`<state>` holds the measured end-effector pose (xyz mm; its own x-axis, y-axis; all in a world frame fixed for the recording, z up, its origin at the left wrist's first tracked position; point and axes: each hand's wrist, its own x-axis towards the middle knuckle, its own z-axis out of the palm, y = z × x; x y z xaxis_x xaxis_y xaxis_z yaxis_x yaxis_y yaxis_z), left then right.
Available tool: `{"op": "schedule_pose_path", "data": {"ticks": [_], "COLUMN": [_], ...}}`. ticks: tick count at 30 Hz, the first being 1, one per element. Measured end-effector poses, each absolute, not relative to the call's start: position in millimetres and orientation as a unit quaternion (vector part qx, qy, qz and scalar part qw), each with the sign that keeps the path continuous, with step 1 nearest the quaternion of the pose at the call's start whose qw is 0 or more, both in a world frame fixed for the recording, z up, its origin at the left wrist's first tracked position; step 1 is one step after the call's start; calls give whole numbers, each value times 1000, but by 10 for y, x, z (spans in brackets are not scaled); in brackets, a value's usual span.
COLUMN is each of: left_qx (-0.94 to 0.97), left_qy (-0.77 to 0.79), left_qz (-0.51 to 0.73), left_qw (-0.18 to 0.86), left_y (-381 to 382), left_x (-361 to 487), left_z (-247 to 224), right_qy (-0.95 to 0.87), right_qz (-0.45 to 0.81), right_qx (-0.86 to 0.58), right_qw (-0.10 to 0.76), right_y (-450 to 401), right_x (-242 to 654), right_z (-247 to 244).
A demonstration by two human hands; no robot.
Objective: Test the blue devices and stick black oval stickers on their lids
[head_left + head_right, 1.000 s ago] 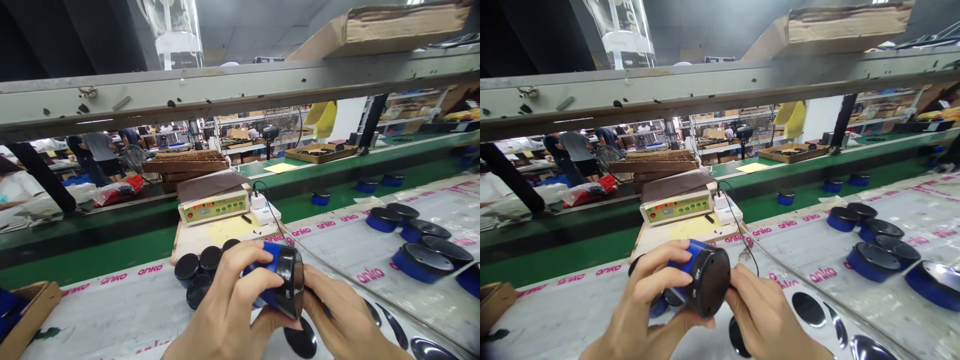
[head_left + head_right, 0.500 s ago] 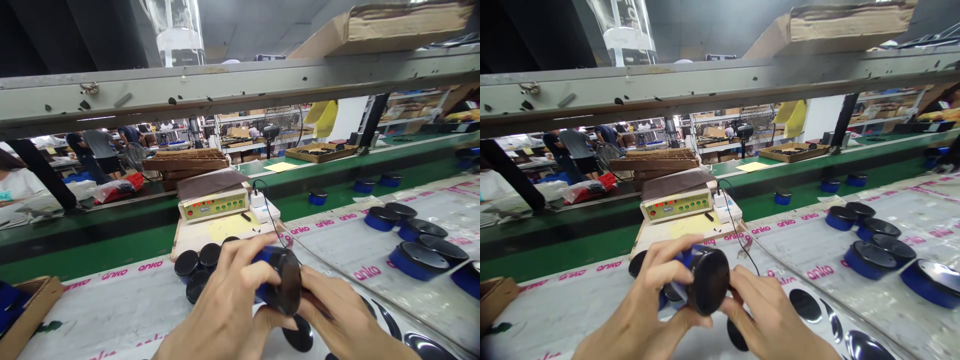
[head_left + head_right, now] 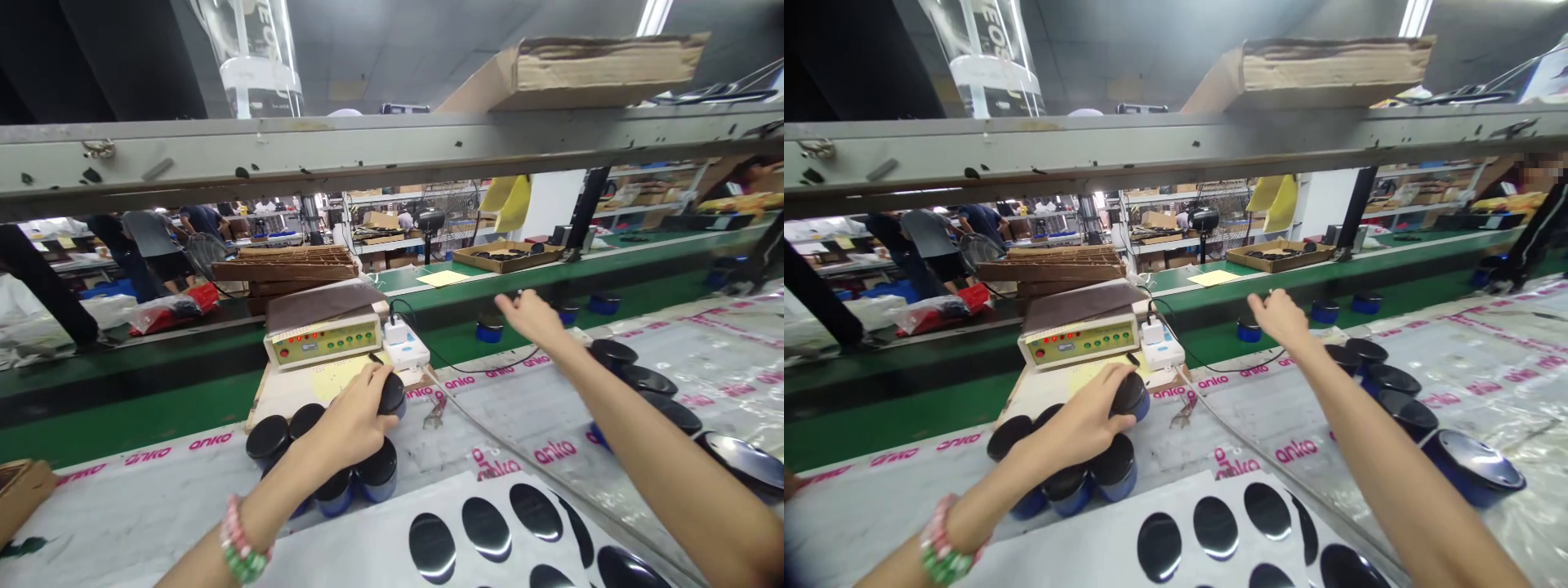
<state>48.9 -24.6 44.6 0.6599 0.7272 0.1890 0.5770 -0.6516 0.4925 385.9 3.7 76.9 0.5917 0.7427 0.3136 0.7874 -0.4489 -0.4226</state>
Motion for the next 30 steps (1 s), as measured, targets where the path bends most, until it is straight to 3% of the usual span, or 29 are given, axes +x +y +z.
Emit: {"op": "schedule_pose_path", "data": {"ticks": [4, 9, 11, 14, 18, 24, 30], "left_qx": [889, 881, 822, 633, 492, 407, 494], "left_qy": [373, 362, 357, 299, 209, 193, 195], "left_qz": [111, 178, 278, 398, 385, 372, 382], "left_qw": [241, 247, 346, 594, 752, 812, 756], "left_y": [-31, -90, -194, -374, -620, -828, -802], "left_x": [559, 531, 630, 823, 866, 530, 339], "left_z": [275, 411, 505, 633, 748, 833, 806], "right_qy": [-453, -526, -579, -661, -747, -808, -817], "right_qz": [29, 72, 86, 113, 107, 3, -136], "right_qx": [-856, -798, -747, -651, -538, -444, -406], "right_qw": [249, 286, 315, 355, 376, 388, 386], "right_y": [398, 311, 169, -233, -952, -1414, -1383], "right_x": [3958, 3844, 3631, 3138, 2590, 2363, 2197], "right_z": [411, 380, 512, 730, 938, 938, 881]}}
